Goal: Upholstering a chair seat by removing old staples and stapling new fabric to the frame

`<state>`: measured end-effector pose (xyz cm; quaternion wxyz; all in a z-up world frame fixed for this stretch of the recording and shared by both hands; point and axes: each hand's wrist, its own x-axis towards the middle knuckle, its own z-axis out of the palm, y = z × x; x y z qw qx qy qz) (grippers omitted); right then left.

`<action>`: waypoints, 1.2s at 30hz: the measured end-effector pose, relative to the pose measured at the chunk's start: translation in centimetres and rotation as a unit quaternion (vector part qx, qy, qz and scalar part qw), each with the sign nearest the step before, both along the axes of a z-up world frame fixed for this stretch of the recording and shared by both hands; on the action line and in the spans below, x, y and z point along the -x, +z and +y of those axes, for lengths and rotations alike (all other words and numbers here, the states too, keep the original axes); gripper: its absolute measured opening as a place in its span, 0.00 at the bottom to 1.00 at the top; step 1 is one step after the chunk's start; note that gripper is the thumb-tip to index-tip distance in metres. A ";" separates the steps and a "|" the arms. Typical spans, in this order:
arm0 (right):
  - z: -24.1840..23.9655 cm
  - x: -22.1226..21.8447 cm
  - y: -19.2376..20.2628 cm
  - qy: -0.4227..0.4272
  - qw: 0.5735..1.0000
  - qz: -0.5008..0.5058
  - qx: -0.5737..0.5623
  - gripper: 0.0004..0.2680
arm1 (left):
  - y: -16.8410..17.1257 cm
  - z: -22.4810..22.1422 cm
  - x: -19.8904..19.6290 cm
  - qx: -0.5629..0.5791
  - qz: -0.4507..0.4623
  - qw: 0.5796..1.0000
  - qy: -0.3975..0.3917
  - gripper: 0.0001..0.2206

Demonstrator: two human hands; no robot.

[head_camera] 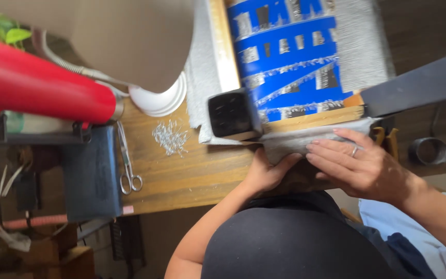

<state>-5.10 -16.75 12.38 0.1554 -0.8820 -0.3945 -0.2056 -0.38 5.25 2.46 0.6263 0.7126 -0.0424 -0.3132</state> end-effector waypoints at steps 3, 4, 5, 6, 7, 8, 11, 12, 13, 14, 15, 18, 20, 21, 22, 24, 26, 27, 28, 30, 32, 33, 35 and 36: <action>-0.7 1.9 -1.4 -0.058 0.996 -0.047 -0.056 0.06 | 3.2 1.3 -1.0 -0.057 -0.024 0.994 -0.087 0.14; -0.9 2.8 -2.1 -0.115 0.986 -0.065 -0.105 0.06 | 4.6 1.9 -1.5 -0.097 -0.062 0.977 -0.176 0.14; -0.5 3.7 -2.8 -0.119 0.985 -0.068 -0.105 0.06 | 7.2 2.5 -1.8 -0.097 -0.065 0.977 -0.180 0.14; 0.0 4.6 -3.6 -0.315 0.919 0.036 -0.232 0.07 | 9.7 3.2 -2.0 -0.161 -0.149 0.934 -0.281 0.15; 0.4 5.7 -4.4 -0.486 0.791 0.141 -0.344 0.10 | 12.1 3.9 -1.9 -0.222 -0.226 0.873 -0.371 0.19; 0.1 5.2 -5.0 -0.486 0.791 0.142 -0.343 0.10 | 12.8 2.9 -2.3 -0.222 -0.225 0.873 -0.371 0.19; -0.4 4.4 -7.1 -0.449 0.584 0.298 -0.607 0.16 | 13.4 -0.3 -3.4 -0.064 -0.432 0.883 -0.170 0.13; -0.5 4.5 -7.6 -0.396 0.502 0.385 -0.666 0.13 | 12.4 -1.9 -3.8 -0.091 -0.513 0.831 -0.193 0.10; -0.8 4.5 -8.0 -0.338 0.408 0.464 -0.710 0.11 | 11.6 -3.5 -4.3 -0.117 -0.587 0.772 -0.214 0.18; -0.5 4.3 -7.6 -0.336 0.407 0.466 -0.710 0.11 | 12.2 -4.3 -4.5 -0.119 -0.587 0.772 -0.214 0.18; -0.3 4.1 -7.2 -0.348 0.437 0.446 -0.700 0.10 | 12.7 -5.3 -4.6 -0.133 -0.623 0.740 -0.216 0.13; -0.2 4.5 -8.7 -0.339 0.479 0.402 -0.703 0.09 | 11.0 -7.9 -5.5 -0.209 -0.626 0.709 -0.247 0.21; -0.5 4.7 -11.0 -0.310 0.497 0.377 -0.717 0.09 | 9.1 -8.9 -6.2 -0.274 -0.597 0.703 -0.272 0.35; -0.7 4.9 -12.3 -0.320 0.546 0.339 -0.696 0.08 | 8.3 -9.1 -6.6 -0.232 -0.546 0.752 -0.286 0.27; -1.0 5.0 -13.6 -0.328 0.593 0.298 -0.673 0.08 | 7.4 -9.3 -7.0 -0.187 -0.491 0.797 -0.298 0.19; -0.5 4.6 -12.1 -0.349 0.632 0.281 -0.632 0.07 | 7.1 -9.1 -7.5 -0.156 -0.470 0.818 -0.293 0.15; -0.4 4.4 -11.0 -0.366 0.672 0.266 -0.587 0.06 | 6.5 -9.0 -7.8 -0.125 -0.447 0.839 -0.283 0.13; -0.5 4.3 -10.6 -0.370 0.698 0.259 -0.555 0.06 | 6.0 -8.9 -7.9 -0.084 -0.415 0.862 -0.279 0.12; -0.6 4.2 -10.2 -0.374 0.724 0.251 -0.522 0.06 | 5.6 -8.8 -8.1 -0.042 -0.382 0.882 -0.274 0.12; -0.9 4.3 -11.0 -0.362 0.724 0.253 -0.529 0.07 | 5.4 -8.9 -7.7 -0.058 -0.406 0.876 -0.256 0.11; -0.7 4.7 -12.0 -0.353 0.722 0.256 -0.537 0.07 | 5.0 -9.1 -7.1 -0.074 -0.427 0.869 -0.240 0.10; -0.3 5.0 -12.4 -0.341 0.676 0.277 -0.592 0.07 | 4.8 -9.1 -6.9 -0.094 -0.463 0.853 -0.221 0.10; -0.1 5.2 -13.0 -0.326 0.626 0.298 -0.643 0.07 | 5.1 -9.1 -6.4 -0.115 -0.497 0.836 -0.201 0.10; -0.2 5.3 -13.1 -0.304 0.584 0.312 -0.684 0.06 | 5.5 -8.9 -6.2 -0.108 -0.509 0.829 -0.206 0.10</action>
